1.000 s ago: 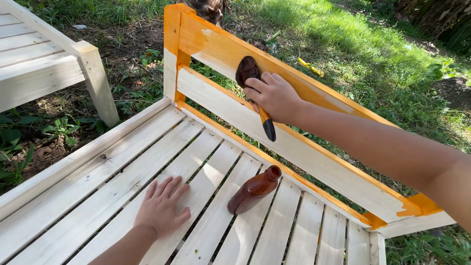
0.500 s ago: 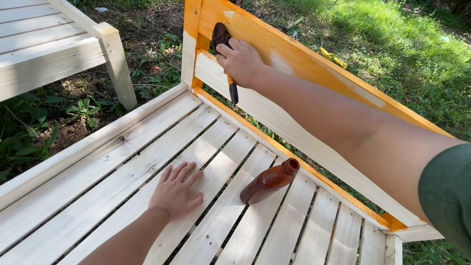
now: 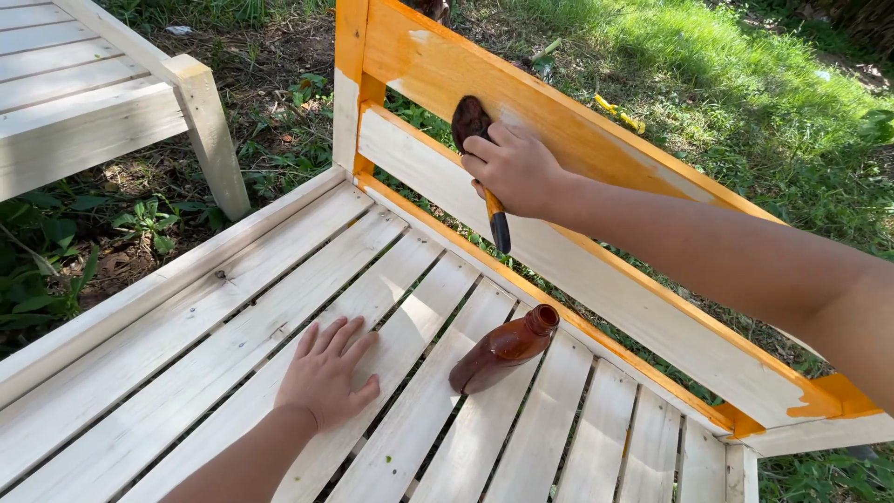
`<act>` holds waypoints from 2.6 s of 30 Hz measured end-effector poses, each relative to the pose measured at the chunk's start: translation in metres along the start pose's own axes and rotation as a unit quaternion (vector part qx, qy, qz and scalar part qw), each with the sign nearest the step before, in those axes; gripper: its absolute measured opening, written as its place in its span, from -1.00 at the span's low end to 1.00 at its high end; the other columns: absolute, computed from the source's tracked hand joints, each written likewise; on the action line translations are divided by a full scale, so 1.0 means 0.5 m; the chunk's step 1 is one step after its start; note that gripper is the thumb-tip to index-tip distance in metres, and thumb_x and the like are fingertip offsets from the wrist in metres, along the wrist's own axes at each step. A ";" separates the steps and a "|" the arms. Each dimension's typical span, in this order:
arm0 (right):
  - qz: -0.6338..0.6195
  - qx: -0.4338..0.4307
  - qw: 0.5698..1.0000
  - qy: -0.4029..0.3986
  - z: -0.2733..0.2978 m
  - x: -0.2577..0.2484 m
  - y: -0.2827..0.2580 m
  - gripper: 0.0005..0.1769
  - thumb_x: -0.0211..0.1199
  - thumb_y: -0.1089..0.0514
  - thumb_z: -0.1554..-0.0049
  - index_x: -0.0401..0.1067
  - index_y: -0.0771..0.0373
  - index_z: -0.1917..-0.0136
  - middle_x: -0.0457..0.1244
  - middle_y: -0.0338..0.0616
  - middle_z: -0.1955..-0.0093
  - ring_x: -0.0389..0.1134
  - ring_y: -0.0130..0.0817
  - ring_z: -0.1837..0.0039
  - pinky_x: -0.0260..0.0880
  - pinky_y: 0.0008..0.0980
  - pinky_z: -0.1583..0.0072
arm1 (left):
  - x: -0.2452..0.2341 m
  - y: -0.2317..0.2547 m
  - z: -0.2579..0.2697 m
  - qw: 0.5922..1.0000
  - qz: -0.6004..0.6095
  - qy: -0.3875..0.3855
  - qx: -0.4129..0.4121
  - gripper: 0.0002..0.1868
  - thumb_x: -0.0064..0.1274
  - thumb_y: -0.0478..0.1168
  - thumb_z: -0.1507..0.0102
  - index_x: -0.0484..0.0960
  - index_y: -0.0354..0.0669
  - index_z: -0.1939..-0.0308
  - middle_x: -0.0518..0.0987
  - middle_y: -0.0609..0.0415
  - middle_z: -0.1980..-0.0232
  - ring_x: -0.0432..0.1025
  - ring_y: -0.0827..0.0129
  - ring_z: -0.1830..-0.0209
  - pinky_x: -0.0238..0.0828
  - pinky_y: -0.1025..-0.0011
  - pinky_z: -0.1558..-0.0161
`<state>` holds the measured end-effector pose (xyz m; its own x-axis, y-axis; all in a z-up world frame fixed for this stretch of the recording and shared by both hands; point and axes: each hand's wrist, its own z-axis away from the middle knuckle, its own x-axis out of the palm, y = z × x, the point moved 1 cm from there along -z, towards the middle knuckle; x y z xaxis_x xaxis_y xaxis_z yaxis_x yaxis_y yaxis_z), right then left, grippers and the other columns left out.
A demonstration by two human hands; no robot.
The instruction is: Painting a wooden bench with a brush and varnish.
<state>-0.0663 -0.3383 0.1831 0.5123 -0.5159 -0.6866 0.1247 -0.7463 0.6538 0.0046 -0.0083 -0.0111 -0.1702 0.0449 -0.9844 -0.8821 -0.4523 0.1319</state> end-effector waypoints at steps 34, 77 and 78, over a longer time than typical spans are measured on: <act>-0.033 0.103 0.991 -0.082 0.355 -0.279 -0.031 -0.63 0.35 0.07 -0.07 0.50 0.14 -0.16 0.28 -0.23 -0.23 0.29 -0.19 -0.09 0.35 -0.18 -0.16 | 0.033 -0.012 -0.017 0.998 -0.064 0.025 -0.016 -0.22 -0.30 0.34 -0.23 0.10 0.46 -0.54 -0.06 0.38 -0.67 -0.21 0.51 -0.61 -0.45 0.26 -0.56; -0.001 0.138 0.974 -0.179 0.473 -0.339 -0.082 -0.63 0.36 0.03 -0.04 0.51 0.06 -0.14 0.28 -0.29 -0.20 0.27 -0.20 -0.05 0.29 -0.16 -0.04 | 0.013 -0.006 -0.055 0.994 -0.080 -0.070 -0.032 -0.17 -0.09 0.36 -0.23 0.06 0.43 -0.54 -0.07 0.35 -0.67 -0.22 0.43 -0.69 -0.31 0.24 -0.61; -0.012 0.144 0.974 -0.174 0.477 -0.342 -0.084 -0.61 0.36 0.04 -0.03 0.51 0.06 -0.15 0.28 -0.26 -0.21 0.27 -0.19 -0.04 0.29 -0.15 -0.04 | -0.021 0.009 -0.050 0.991 -0.062 -0.114 -0.041 -0.13 0.04 0.34 -0.20 0.11 0.35 -0.54 -0.05 0.28 -0.68 -0.17 0.38 -0.70 -0.22 0.23 -0.61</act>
<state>-0.3620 -0.3193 0.1972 0.1877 -0.5714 -0.7989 -0.1360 -0.8206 0.5550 0.0135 -0.0331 -0.0030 -0.1662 0.2993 -0.9396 -0.8652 -0.5013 -0.0066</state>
